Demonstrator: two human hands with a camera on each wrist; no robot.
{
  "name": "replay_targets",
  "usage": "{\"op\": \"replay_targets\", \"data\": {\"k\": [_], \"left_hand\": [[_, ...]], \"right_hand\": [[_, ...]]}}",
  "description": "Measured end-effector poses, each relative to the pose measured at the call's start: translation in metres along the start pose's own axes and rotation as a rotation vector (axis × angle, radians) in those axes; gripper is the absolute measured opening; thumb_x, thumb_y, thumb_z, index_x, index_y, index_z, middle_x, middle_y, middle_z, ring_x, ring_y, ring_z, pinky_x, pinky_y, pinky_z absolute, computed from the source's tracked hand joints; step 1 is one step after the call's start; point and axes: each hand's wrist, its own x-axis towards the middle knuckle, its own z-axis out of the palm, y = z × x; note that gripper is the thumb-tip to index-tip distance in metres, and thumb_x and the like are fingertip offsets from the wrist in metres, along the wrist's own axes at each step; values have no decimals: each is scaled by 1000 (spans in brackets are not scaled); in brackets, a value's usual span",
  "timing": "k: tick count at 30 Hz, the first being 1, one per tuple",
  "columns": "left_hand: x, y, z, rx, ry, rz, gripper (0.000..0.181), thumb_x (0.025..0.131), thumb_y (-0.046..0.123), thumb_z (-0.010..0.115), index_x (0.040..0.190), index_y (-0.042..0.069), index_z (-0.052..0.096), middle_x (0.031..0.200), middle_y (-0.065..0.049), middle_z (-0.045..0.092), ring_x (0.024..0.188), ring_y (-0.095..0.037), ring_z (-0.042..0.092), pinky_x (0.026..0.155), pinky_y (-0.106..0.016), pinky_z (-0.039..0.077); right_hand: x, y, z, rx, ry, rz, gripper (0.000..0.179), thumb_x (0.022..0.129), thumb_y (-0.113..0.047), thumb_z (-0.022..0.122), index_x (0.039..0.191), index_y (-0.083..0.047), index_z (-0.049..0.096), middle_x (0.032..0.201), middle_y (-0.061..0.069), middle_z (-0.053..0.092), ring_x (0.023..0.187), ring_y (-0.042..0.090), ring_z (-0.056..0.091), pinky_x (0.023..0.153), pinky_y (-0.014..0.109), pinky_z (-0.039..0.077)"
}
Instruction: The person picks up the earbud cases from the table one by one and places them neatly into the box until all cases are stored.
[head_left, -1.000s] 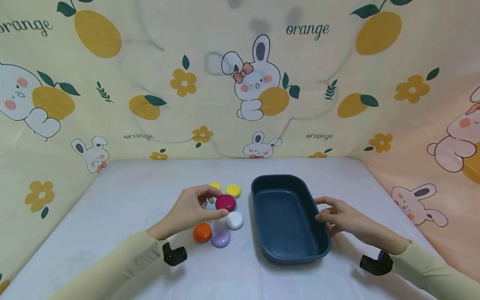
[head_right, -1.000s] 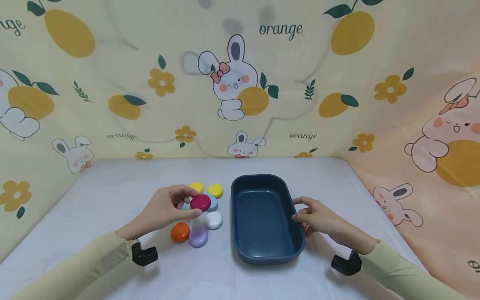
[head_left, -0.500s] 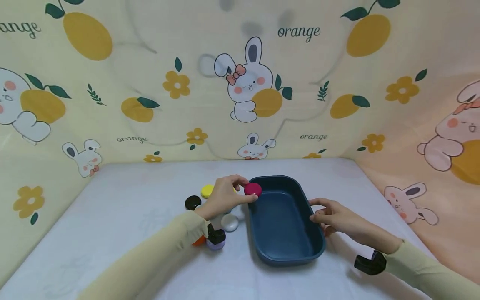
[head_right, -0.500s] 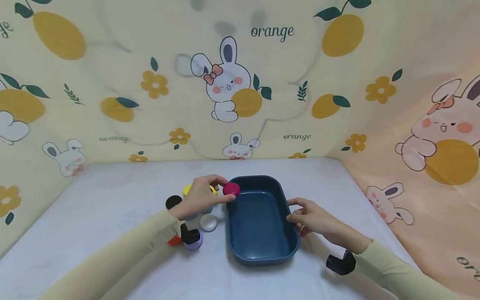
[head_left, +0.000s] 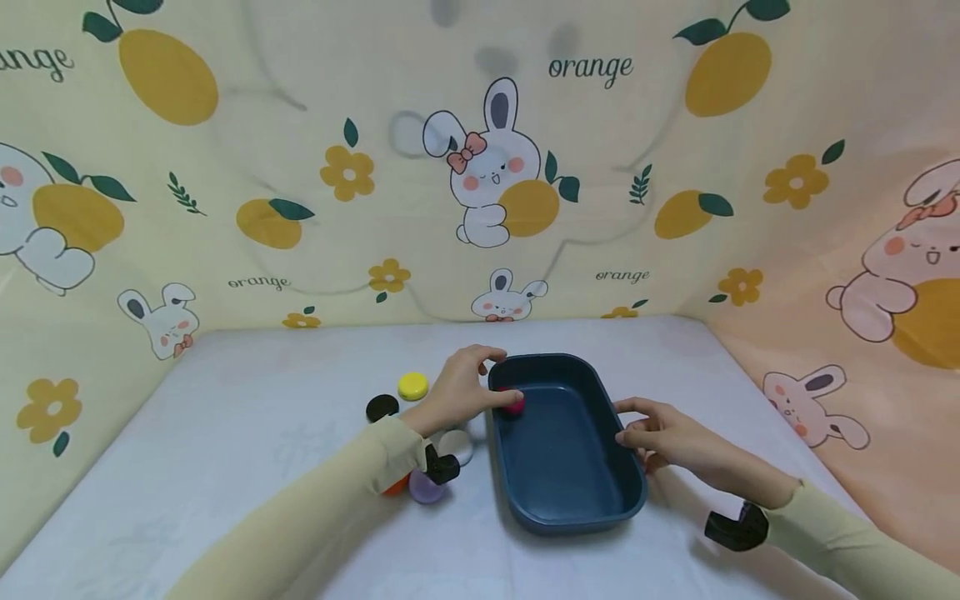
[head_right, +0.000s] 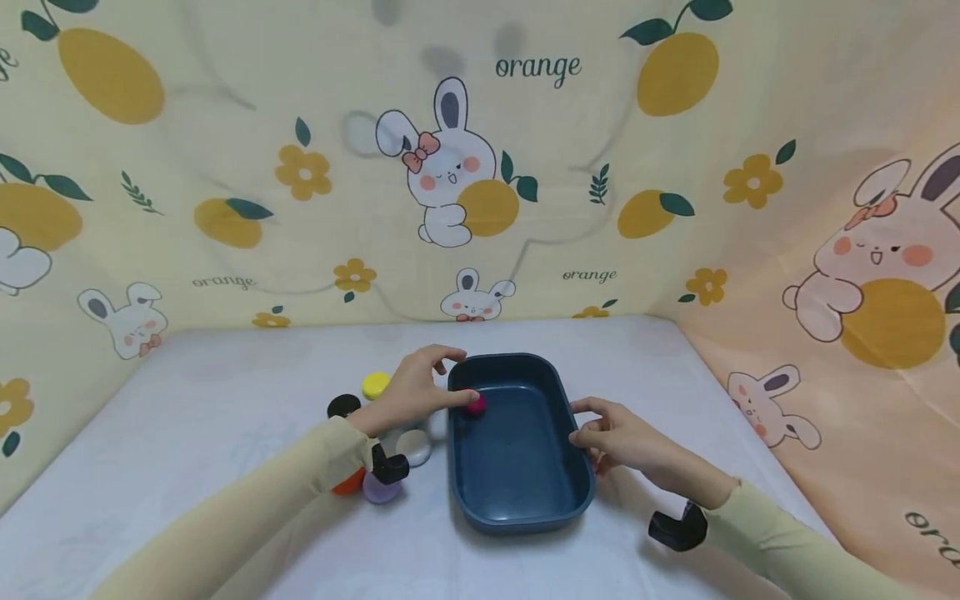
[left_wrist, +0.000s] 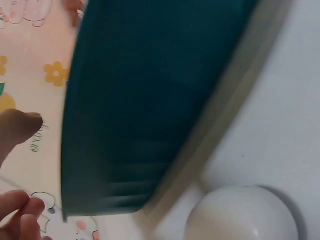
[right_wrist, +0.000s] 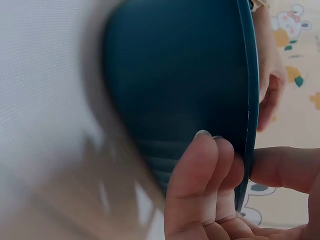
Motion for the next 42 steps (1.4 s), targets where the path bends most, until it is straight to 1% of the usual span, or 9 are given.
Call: {"op": "replay_targets", "data": {"k": [6, 9, 13, 20, 24, 31, 35, 39, 42], "left_hand": [[-14, 3, -14, -79, 60, -27, 57, 83, 43, 78, 127, 11, 62, 124, 0, 61, 105, -26, 56, 79, -33, 50], [-23, 5, -21, -79, 83, -20, 53, 84, 41, 77, 125, 11, 63, 122, 1, 62, 104, -24, 58, 79, -34, 51], [-35, 10, -30, -69, 104, 1, 43, 87, 36, 75, 122, 12, 65, 119, 1, 63, 99, -20, 59, 78, -34, 51], [-60, 12, -53, -58, 129, -37, 31, 88, 28, 76, 115, 14, 68, 110, 4, 64, 91, -18, 59, 75, -34, 51], [-76, 7, -67, -41, 121, -42, 27, 88, 25, 76, 113, 15, 70, 104, 6, 64, 88, -17, 58, 73, -32, 51], [-107, -10, -81, -90, 71, -67, 30, 86, 28, 78, 112, 17, 69, 102, 3, 65, 87, -16, 59, 74, -31, 50], [-125, -23, -84, -115, 58, -131, 31, 84, 32, 79, 111, 19, 69, 102, 0, 66, 90, -17, 59, 75, -31, 50], [-141, -36, -87, -125, 76, -199, 35, 83, 33, 80, 112, 15, 70, 106, -6, 67, 91, -20, 58, 73, -30, 50], [-151, -43, -88, -139, 87, -259, 39, 83, 32, 81, 115, 12, 69, 111, -5, 67, 93, -21, 59, 73, -30, 52]], "right_hand": [[2, 1, -2, -27, -6, 8, 59, 97, -21, 62, 139, 10, 36, 71, 9, 54, 67, 25, 57, 61, 38, 54], [0, 2, -3, -65, 9, 0, 53, 97, -23, 62, 134, 10, 43, 71, 9, 54, 67, 25, 58, 60, 39, 55], [-6, 3, -1, -145, 86, 9, 48, 98, -26, 61, 128, 11, 49, 69, 8, 54, 63, 23, 56, 54, 36, 54], [-6, -4, 7, -248, 190, -5, 41, 100, -30, 57, 118, 7, 59, 63, 6, 50, 56, 23, 54, 46, 33, 50], [-1, -9, 6, -261, 198, -26, 34, 101, -25, 56, 112, 6, 63, 69, 6, 54, 59, 21, 53, 48, 32, 51], [8, -13, 4, -239, 188, -40, 37, 100, -19, 57, 122, 11, 60, 75, 7, 57, 63, 23, 55, 54, 34, 55], [10, -14, 5, -235, 190, -43, 36, 100, -17, 56, 122, 11, 61, 73, 7, 58, 64, 23, 57, 54, 34, 54], [9, -13, 6, -214, 165, -43, 37, 100, -16, 57, 124, 12, 59, 70, 8, 57, 64, 23, 56, 55, 35, 54], [8, -12, 7, -207, 146, -50, 38, 99, -16, 58, 125, 12, 59, 68, 8, 56, 63, 23, 56, 55, 35, 55]]}}
